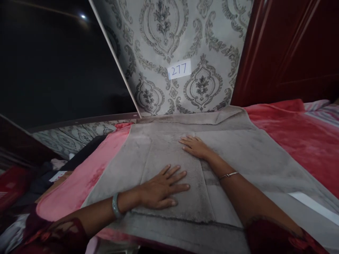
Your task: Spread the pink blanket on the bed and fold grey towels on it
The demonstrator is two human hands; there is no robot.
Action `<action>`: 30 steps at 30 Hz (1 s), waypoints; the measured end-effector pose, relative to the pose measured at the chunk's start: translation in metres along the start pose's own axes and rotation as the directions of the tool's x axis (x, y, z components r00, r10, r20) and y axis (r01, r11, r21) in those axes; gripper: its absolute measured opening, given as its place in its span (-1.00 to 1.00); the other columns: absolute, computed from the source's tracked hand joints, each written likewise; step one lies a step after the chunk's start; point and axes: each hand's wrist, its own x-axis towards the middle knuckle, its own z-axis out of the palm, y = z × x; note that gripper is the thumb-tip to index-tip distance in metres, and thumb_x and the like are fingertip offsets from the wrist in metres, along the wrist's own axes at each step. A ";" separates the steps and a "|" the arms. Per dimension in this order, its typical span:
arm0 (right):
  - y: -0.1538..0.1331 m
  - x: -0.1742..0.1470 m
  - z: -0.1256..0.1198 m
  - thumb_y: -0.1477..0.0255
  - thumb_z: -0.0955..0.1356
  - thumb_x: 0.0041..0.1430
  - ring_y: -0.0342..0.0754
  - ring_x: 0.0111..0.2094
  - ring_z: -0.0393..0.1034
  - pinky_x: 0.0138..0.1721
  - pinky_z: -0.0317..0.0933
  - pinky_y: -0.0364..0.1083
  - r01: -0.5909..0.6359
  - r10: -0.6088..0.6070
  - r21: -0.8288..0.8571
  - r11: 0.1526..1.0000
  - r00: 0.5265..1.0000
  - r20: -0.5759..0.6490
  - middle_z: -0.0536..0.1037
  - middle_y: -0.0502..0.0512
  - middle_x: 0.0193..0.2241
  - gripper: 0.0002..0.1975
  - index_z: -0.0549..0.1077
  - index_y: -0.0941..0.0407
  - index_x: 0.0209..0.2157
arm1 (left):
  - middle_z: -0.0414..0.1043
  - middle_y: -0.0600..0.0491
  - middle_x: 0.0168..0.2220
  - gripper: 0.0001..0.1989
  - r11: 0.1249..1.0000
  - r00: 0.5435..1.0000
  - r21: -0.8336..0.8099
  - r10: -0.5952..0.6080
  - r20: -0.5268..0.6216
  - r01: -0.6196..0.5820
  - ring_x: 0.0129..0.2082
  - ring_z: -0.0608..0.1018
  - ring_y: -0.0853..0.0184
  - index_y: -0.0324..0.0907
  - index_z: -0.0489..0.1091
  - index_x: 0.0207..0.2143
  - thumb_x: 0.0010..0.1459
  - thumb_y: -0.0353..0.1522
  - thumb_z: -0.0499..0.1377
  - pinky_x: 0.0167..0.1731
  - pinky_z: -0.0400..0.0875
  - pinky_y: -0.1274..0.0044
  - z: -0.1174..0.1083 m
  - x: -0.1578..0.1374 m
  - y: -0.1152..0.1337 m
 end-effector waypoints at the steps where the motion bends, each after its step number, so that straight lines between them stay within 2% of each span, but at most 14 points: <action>1: 0.000 0.000 0.001 0.02 0.12 0.40 0.20 0.40 -0.07 0.32 -0.05 0.33 -0.004 0.004 0.002 1.000 1.000 -0.001 0.15 0.04 0.37 -0.40 0.25 -0.09 0.36 | -0.28 0.03 0.50 -0.35 1.000 1.000 -0.020 0.016 0.014 -0.016 0.48 -0.25 0.01 0.08 -0.01 0.44 0.37 -0.01 -0.02 0.38 -0.29 -0.02 0.001 -0.004 0.007; 6: -0.001 0.000 0.001 0.04 0.13 0.40 0.21 0.40 -0.07 0.32 -0.05 0.33 -0.003 0.003 0.000 1.000 1.000 -0.008 0.16 0.04 0.37 -0.41 0.26 -0.09 0.35 | -0.18 -0.01 0.49 -0.33 0.981 0.993 -0.173 0.101 0.064 -0.088 0.48 -0.16 0.08 -0.01 -0.03 0.45 0.39 -0.03 -0.05 0.41 -0.28 0.06 0.000 -0.021 0.044; 9: -0.003 0.000 -0.001 0.05 0.11 0.40 0.21 0.40 -0.08 0.32 -0.06 0.34 -0.007 0.007 0.005 1.000 1.000 0.000 0.16 0.04 0.37 -0.40 0.25 -0.08 0.36 | -0.02 -0.08 0.45 -0.31 0.945 0.984 -0.293 0.170 0.060 -0.145 0.46 -0.01 0.16 -0.16 0.11 0.40 0.40 0.03 -0.13 0.43 -0.21 0.22 -0.008 -0.021 0.053; 11: -0.005 0.000 -0.003 0.05 0.10 0.41 0.21 0.41 -0.10 0.32 -0.07 0.33 -0.011 0.011 0.008 1.000 1.000 0.014 0.14 0.04 0.37 -0.40 0.24 -0.07 0.37 | 0.13 -0.14 0.40 -0.27 0.939 0.987 -0.305 0.160 -0.023 -0.160 0.42 0.14 0.23 -0.23 0.23 0.34 0.40 0.04 -0.24 0.41 -0.07 0.33 -0.018 -0.016 0.045; 13: -0.006 0.000 -0.005 0.05 0.10 0.41 0.21 0.41 -0.11 0.33 -0.09 0.33 -0.015 0.015 0.007 1.000 1.000 0.023 0.13 0.05 0.38 -0.39 0.24 -0.06 0.37 | 0.16 -0.16 0.39 -0.27 0.970 0.992 -0.227 0.062 -0.108 -0.085 0.41 0.16 0.22 -0.22 0.24 0.33 0.40 0.05 -0.26 0.40 -0.04 0.30 -0.026 -0.013 0.025; 15: -0.007 0.000 -0.006 0.05 0.10 0.41 0.21 0.41 -0.11 0.33 -0.09 0.32 -0.016 0.016 0.005 1.000 1.000 0.025 0.12 0.06 0.38 -0.39 0.22 -0.06 0.38 | 0.02 -0.16 0.44 -0.29 0.992 0.986 -0.097 -0.090 -0.143 0.077 0.45 0.04 0.10 -0.14 0.16 0.38 0.38 0.07 -0.16 0.40 -0.16 0.11 -0.030 -0.013 -0.002; 17: -0.006 0.000 -0.005 0.05 0.10 0.41 0.20 0.41 -0.10 0.33 -0.09 0.32 -0.011 0.011 0.006 1.000 1.000 0.026 0.12 0.06 0.38 -0.39 0.22 -0.06 0.38 | -0.13 -0.16 0.47 -0.25 0.975 0.964 0.015 -0.218 -0.150 0.223 0.47 -0.07 -0.01 -0.08 0.05 0.43 0.34 0.09 -0.08 0.37 -0.22 -0.03 -0.024 -0.016 -0.028; 20: -0.005 0.000 -0.004 0.04 0.09 0.41 0.20 0.42 -0.12 0.33 -0.09 0.31 -0.006 0.006 0.009 1.000 1.000 0.029 0.13 0.06 0.38 -0.38 0.22 -0.05 0.38 | -0.25 -0.11 0.50 -0.26 0.951 0.950 0.115 -0.269 -0.157 0.289 0.48 -0.15 -0.03 0.00 -0.07 0.46 0.35 0.07 -0.07 0.35 -0.22 -0.08 -0.006 -0.025 -0.054; 24: -0.004 0.000 -0.003 0.02 0.08 0.41 0.19 0.42 -0.12 0.33 -0.10 0.31 -0.007 0.007 0.020 1.000 1.000 0.016 0.15 0.06 0.38 -0.37 0.23 -0.06 0.37 | -0.30 -0.04 0.51 -0.28 0.951 0.958 0.173 -0.228 -0.174 0.258 0.48 -0.17 -0.04 0.08 -0.15 0.47 0.36 0.03 -0.05 0.35 -0.22 -0.07 0.009 -0.029 -0.061; 30: -0.005 0.001 -0.003 0.05 0.11 0.40 0.20 0.41 -0.11 0.33 -0.12 0.34 -0.015 0.014 0.034 0.999 1.000 0.016 0.14 0.07 0.38 -0.39 0.24 -0.05 0.37 | -0.35 -0.04 0.51 -0.29 0.960 0.968 0.153 -0.216 -0.128 0.235 0.47 -0.21 -0.13 0.10 -0.10 0.46 0.35 0.01 0.00 0.32 -0.18 -0.13 0.002 -0.027 -0.048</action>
